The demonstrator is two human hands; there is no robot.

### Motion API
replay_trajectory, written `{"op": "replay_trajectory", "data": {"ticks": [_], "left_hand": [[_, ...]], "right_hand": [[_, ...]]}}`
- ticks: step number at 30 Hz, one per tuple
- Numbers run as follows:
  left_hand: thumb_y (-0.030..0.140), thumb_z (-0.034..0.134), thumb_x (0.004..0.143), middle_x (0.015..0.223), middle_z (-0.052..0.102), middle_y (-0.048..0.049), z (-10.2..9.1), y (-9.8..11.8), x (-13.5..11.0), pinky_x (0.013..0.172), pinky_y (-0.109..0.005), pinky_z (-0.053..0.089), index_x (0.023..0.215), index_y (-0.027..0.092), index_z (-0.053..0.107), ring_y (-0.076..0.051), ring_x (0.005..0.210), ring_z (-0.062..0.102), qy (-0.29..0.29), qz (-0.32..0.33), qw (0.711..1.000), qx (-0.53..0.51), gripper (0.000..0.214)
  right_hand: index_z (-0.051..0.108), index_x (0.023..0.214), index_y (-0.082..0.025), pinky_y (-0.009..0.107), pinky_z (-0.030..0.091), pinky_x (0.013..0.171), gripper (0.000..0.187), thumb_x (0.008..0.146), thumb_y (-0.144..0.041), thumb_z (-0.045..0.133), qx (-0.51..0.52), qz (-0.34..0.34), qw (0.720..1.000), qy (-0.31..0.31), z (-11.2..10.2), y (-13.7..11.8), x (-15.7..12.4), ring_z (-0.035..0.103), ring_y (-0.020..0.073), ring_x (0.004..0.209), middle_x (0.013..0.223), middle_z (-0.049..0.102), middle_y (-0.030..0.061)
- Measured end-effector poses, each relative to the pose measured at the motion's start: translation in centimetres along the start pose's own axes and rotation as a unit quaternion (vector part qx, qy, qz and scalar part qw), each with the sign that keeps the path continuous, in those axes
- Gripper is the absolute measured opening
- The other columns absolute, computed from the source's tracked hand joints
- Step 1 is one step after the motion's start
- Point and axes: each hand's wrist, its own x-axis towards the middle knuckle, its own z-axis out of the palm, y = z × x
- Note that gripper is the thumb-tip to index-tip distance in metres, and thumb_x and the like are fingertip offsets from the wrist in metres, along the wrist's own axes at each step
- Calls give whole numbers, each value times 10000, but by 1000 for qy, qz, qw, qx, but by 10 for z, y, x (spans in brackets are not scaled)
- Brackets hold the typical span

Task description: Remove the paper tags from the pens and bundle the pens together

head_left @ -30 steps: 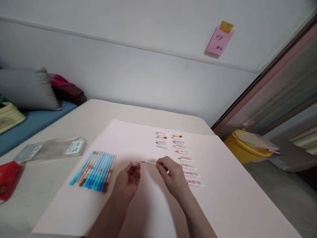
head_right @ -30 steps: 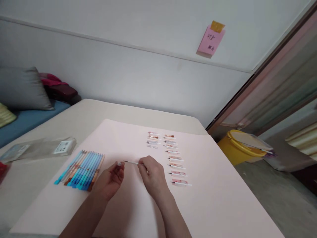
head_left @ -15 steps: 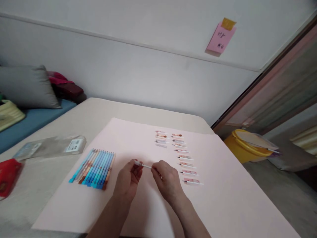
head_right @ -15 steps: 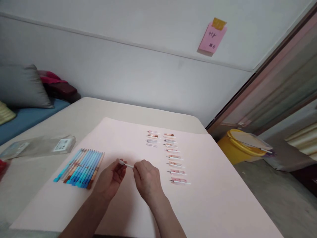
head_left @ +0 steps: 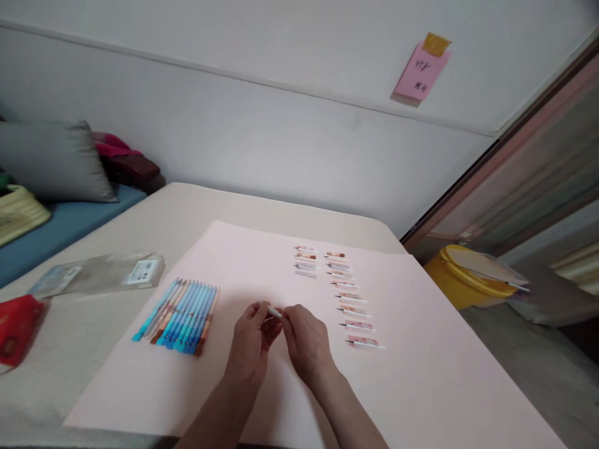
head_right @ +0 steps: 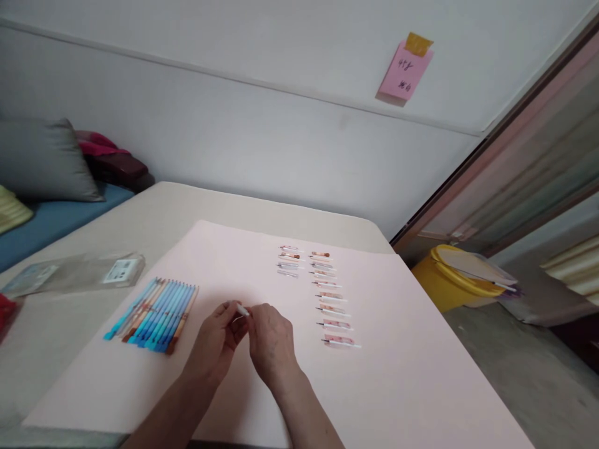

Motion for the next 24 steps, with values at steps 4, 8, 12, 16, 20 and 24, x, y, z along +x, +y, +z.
{"op": "replay_trajectory", "data": {"ticks": [4, 8, 12, 16, 20, 24], "left_hand": [[242, 653, 747, 764, 622, -35, 2, -6, -2, 647, -231, 507, 781, 150, 556, -112, 683, 615, -23, -14, 1000, 3, 138], [258, 641, 755, 757, 618, -39, 2, -7, -3, 649, -256, 509, 773, 149, 548, -138, 704, 625, -43, -15, 999, 0, 144], [250, 634, 757, 761, 628, -39, 3, -5, -4, 600, -239, 502, 789, 154, 546, -130, 669, 622, -37, -14, 999, -10, 134], [189, 616, 766, 763, 629, -40, 2, -5, -3, 574, -208, 495, 789, 152, 541, -117, 659, 618, -33, -16, 999, -37, 87], [86, 554, 789, 738, 620, -44, -3, -9, 2, 593, -206, 510, 756, 135, 538, -110, 651, 620, -14, -42, 996, -74, 61], [59, 517, 805, 720, 630, -70, -7, -10, 7, 590, -224, 531, 731, 127, 534, -136, 657, 637, 11, -57, 995, -83, 102]], "right_hand": [[511, 835, -213, 252, 356, 590, 187, 925, -290, 366, 14, 63, 998, 13, 7, 0, 0, 541, 154, 702, 770, 588, 15], [494, 934, -207, 272, 409, 628, 152, 904, -324, 402, 33, 67, 995, 70, 11, -1, 1, 542, 179, 802, 875, 561, 48], [478, 986, -202, 338, 451, 757, 152, 843, -252, 481, 68, 35, 993, 86, 17, -2, 1, 510, 196, 896, 1002, 532, 74], [486, 1021, -207, 387, 455, 816, 218, 806, -208, 520, 78, 38, 994, 65, 23, -2, -1, 502, 211, 949, 1078, 527, 82], [490, 1073, -208, 383, 476, 813, 261, 819, -259, 523, 97, 39, 992, 64, 28, -1, -3, 531, 207, 953, 1131, 525, 96], [449, 1184, -205, 374, 475, 843, 374, 848, -362, 499, 127, 18, 989, 76, 27, 4, -4, 537, 213, 1006, 1140, 541, 105]]}}
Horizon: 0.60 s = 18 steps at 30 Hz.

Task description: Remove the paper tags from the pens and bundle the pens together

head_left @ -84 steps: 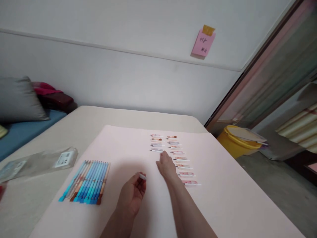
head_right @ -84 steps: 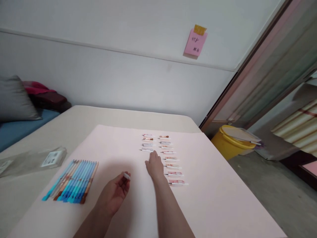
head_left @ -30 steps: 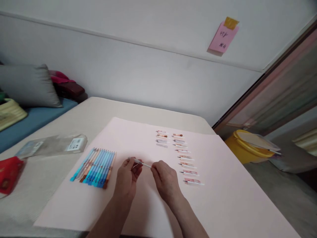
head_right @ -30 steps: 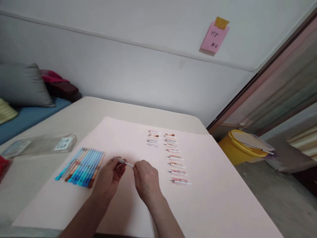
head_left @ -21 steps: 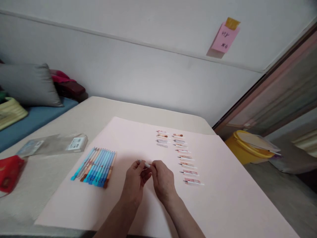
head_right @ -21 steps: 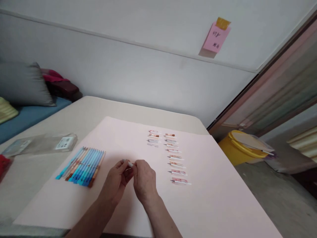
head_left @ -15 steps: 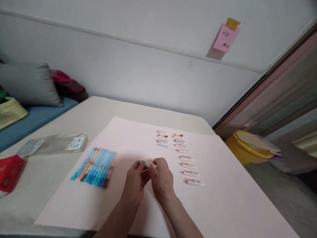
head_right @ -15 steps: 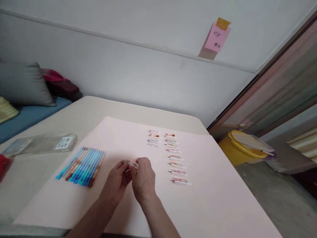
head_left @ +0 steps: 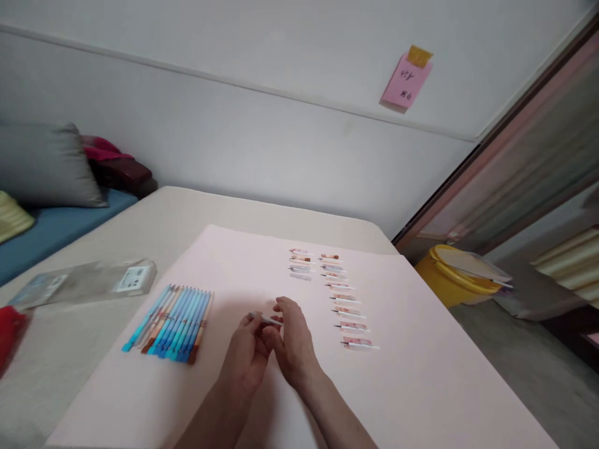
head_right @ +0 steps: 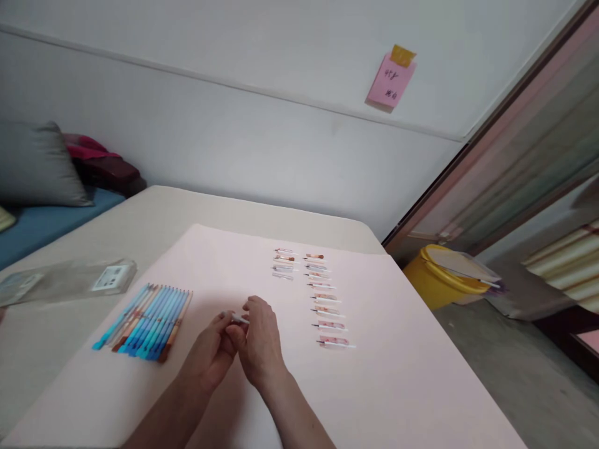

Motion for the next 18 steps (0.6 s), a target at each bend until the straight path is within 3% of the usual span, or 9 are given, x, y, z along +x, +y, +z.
{"op": "replay_trajectory", "data": {"ticks": [3, 6, 13, 18], "left_hand": [[59, 509, 812, 722, 646, -91, 2, 4, 0, 634, -260, 552, 728, 127, 531, -163, 697, 657, 19, -3, 1000, -6, 110], [62, 510, 814, 708, 651, -90, 5, 9, -2, 627, -266, 561, 730, 130, 517, -175, 700, 668, 52, -5, 999, -8, 109], [76, 527, 811, 707, 663, -102, 6, 11, -2, 610, -250, 559, 731, 144, 500, -164, 681, 669, 64, -14, 998, -16, 108], [77, 544, 801, 699, 662, -99, 6, 16, 1, 602, -241, 556, 730, 143, 502, -166, 678, 670, 62, -29, 997, -32, 105]], "right_hand": [[428, 1222, -198, 389, 441, 906, 398, 899, -427, 392, 22, 4, 999, 28, -5, 7, 4, 504, 219, 1096, 1181, 533, 116], [442, 1208, -189, 386, 419, 932, 369, 928, -402, 332, 14, 52, 997, 48, -7, 25, 13, 487, 208, 1129, 1198, 533, 115], [480, 1203, -126, 449, 384, 935, 392, 861, -314, 440, -203, 58, 977, 24, 6, 108, 45, 477, 269, 1130, 1201, 546, 165], [507, 1157, -121, 377, 385, 862, 330, 841, -191, 437, -280, 103, 954, -1, 11, 130, 67, 496, 248, 1042, 1103, 582, 157]]}}
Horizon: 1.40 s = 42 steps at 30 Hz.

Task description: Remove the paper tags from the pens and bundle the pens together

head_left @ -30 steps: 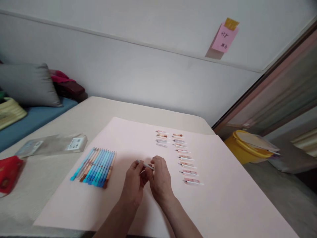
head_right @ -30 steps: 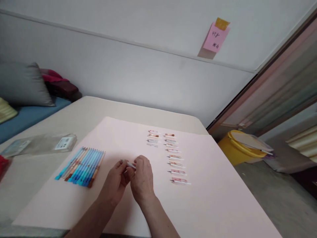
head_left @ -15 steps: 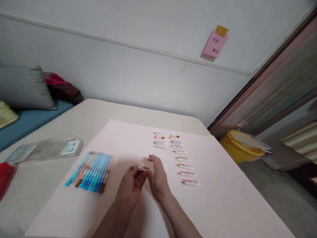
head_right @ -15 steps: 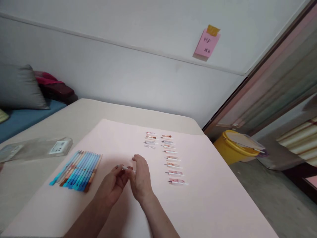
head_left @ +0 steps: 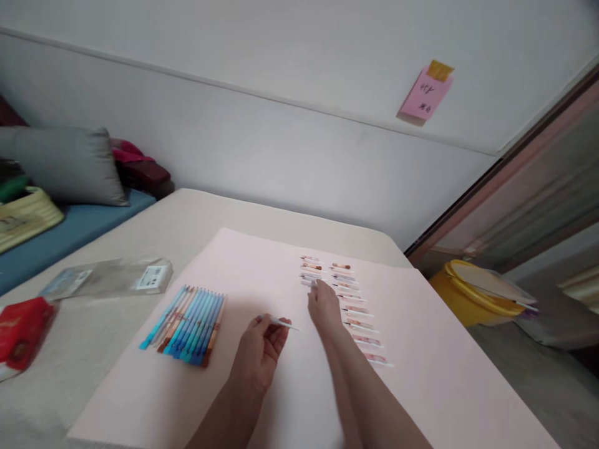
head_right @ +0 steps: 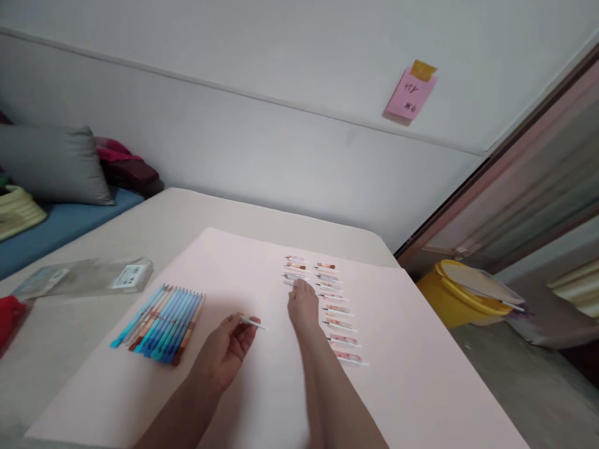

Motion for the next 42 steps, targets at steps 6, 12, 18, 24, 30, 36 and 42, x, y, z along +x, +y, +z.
{"op": "replay_trajectory", "data": {"ticks": [6, 12, 18, 24, 30, 36, 42], "left_hand": [[74, 523, 813, 703, 663, -116, 2, 5, 0, 631, -251, 558, 737, 136, 495, -164, 676, 670, 3, 5, 1000, -15, 102], [59, 502, 816, 690, 657, -100, -3, 16, 2, 638, -276, 566, 730, 139, 493, -172, 678, 670, 5, 62, 998, -25, 117], [54, 518, 802, 692, 657, -85, -9, 22, 10, 650, -287, 567, 744, 137, 511, -184, 704, 675, 4, 105, 994, -36, 101], [49, 508, 806, 691, 666, -111, -7, 17, 10, 624, -261, 561, 727, 127, 509, -171, 667, 670, 3, 106, 994, -5, 110], [46, 504, 805, 690, 664, -104, -5, 13, 10, 629, -264, 562, 726, 131, 513, -161, 665, 666, 7, 105, 994, 6, 116], [51, 505, 807, 712, 664, -102, -7, 11, 9, 615, -249, 560, 728, 136, 505, -160, 679, 666, 6, 112, 993, 24, 115], [65, 523, 802, 716, 661, -102, -6, 10, 4, 632, -257, 557, 737, 137, 508, -166, 698, 666, -3, 111, 993, 37, 98]], "right_hand": [[583, 812, -129, 322, 376, 693, 147, 827, -156, 440, 6, 26, 999, -30, -6, -14, -9, 527, 228, 823, 830, 601, 133], [549, 842, -195, 223, 390, 567, 170, 884, -296, 419, 178, -25, 979, -100, -62, -41, -52, 516, 128, 600, 637, 533, -26], [602, 894, -206, 238, 387, 596, 157, 864, -310, 488, 370, -31, 923, -103, -109, -58, -71, 507, 133, 664, 760, 569, 4], [607, 897, -200, 243, 386, 613, 133, 852, -271, 504, 396, -20, 912, -99, -100, -56, -73, 509, 133, 683, 788, 574, 15], [599, 878, -203, 239, 363, 569, 125, 845, -273, 501, 410, 17, 906, -101, -101, -48, -76, 473, 121, 601, 662, 512, -18], [599, 842, -200, 230, 355, 563, 113, 831, -259, 502, 430, 34, 896, -106, -108, -53, -81, 466, 115, 586, 618, 490, -33], [598, 813, -189, 216, 356, 545, 122, 820, -268, 505, 484, 74, 862, -129, -107, -55, -81, 449, 104, 545, 553, 485, -46]]}}
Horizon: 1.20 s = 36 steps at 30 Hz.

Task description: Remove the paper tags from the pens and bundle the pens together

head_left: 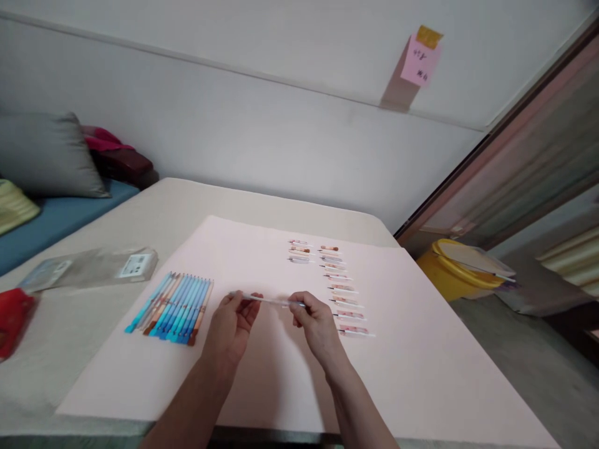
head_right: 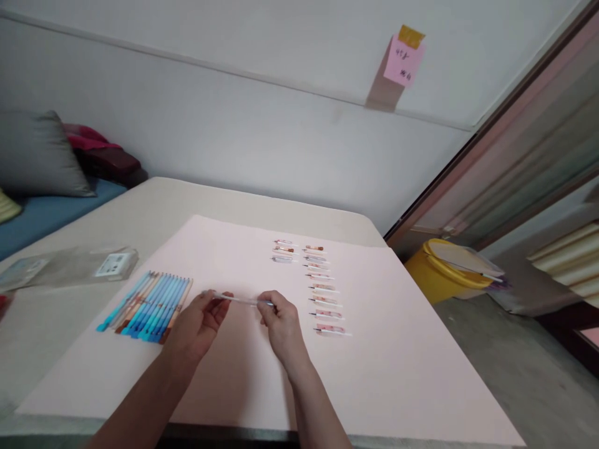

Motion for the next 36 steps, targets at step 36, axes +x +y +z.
{"op": "replay_trajectory", "data": {"ticks": [36], "left_hand": [[241, 646, 736, 850, 684, -80, 6, -7, -24, 719, -288, 487, 813, 177, 530, -153, 791, 638, -44, 43, 994, 92, 153]], "right_hand": [[625, 760, -186, 213, 385, 505, 119, 784, -268, 542, 10, 15, 998, 57, 22, -2, -11, 487, 105, 491, 523, 512, -39]]}}
